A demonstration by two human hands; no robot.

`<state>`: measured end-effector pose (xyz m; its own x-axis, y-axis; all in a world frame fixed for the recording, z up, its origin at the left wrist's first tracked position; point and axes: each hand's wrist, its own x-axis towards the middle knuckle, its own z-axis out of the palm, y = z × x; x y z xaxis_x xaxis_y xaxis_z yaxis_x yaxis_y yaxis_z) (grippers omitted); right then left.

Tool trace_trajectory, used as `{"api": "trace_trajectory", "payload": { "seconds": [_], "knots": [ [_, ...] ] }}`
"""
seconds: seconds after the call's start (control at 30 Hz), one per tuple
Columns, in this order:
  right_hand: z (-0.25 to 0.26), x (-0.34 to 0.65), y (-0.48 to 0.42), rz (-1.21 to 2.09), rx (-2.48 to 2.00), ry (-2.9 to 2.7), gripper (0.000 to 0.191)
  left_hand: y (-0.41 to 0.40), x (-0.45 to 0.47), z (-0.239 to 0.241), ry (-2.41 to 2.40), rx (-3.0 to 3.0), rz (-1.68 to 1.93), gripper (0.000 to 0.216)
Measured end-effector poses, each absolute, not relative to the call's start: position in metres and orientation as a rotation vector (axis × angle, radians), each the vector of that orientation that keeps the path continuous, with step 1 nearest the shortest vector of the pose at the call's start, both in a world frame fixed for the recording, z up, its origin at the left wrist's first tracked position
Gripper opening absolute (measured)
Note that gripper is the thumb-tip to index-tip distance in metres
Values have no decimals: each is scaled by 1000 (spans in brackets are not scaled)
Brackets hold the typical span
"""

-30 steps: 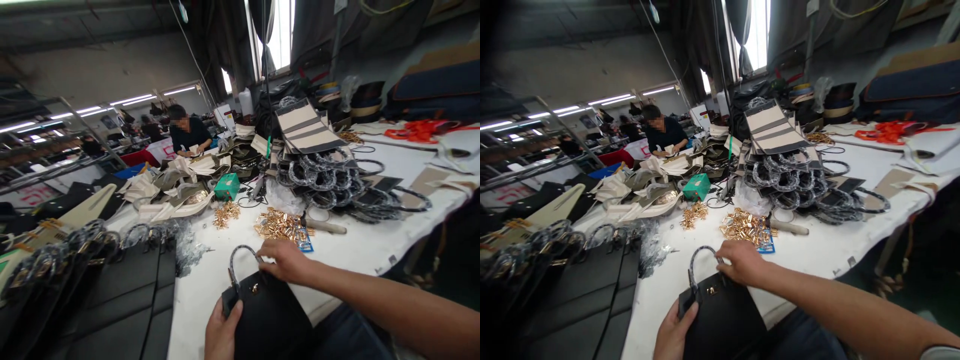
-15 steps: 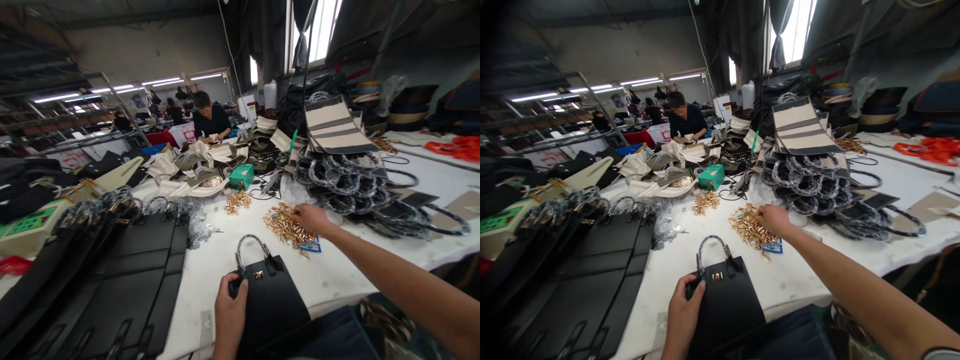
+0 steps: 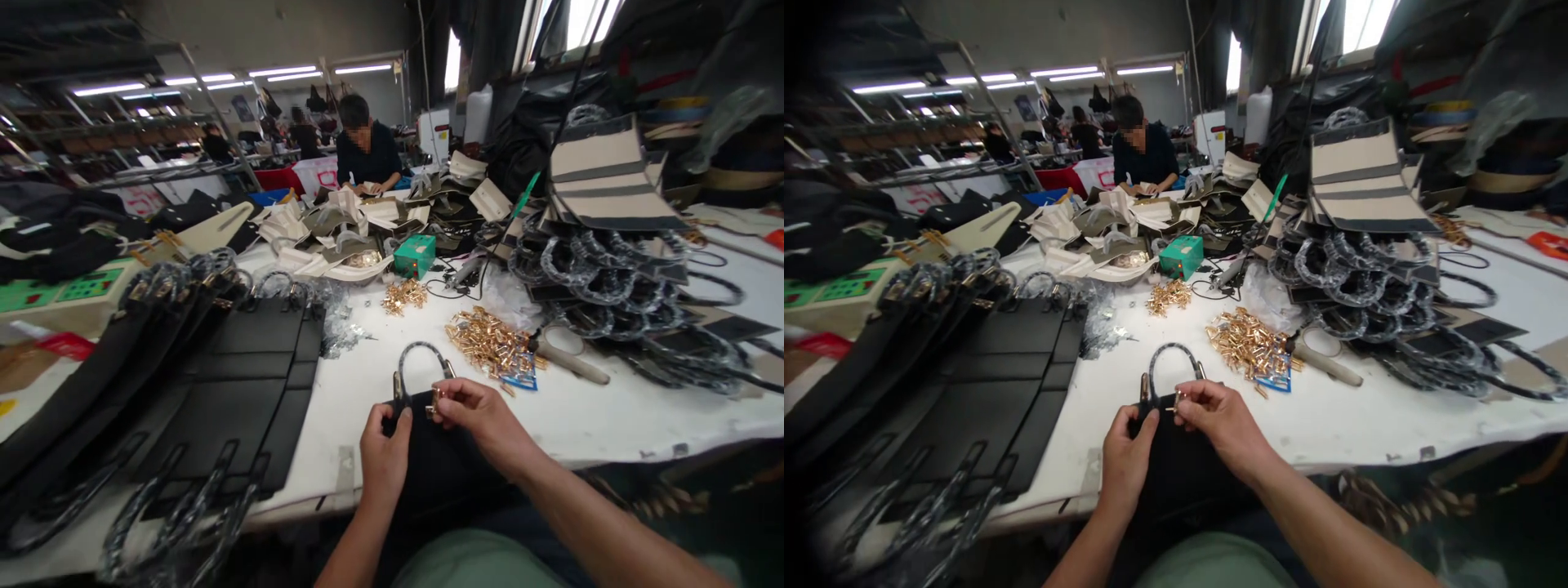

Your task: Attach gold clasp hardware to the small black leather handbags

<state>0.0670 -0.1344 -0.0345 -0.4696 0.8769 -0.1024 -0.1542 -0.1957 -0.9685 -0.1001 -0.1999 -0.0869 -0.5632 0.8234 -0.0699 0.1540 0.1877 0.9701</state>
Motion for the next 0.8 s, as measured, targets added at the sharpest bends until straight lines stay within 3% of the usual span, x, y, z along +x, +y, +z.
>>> {"api": "trace_trajectory", "payload": {
  "seconds": [0.27,0.37,0.47,0.6,0.8],
  "knots": [
    [-66,42,-153,1473,-1048,-1444,26,-211,-100,-92,1802,717,1587,22],
    [-75,40,-153,1384,-1071,-1474,26,-212,-105,-96,1756,486,1625,32],
    [-82,37,-153,1318,-1091,-1497,26,-211,-110,-92,1506,226,1595,42],
    [-87,34,-151,1183,-1122,-1617,15,-211,-118,-77,1117,111,1514,30],
    [-80,33,-161,874,-997,-1853,7,-216,-120,-76,990,58,1526,32]
  ]
}}
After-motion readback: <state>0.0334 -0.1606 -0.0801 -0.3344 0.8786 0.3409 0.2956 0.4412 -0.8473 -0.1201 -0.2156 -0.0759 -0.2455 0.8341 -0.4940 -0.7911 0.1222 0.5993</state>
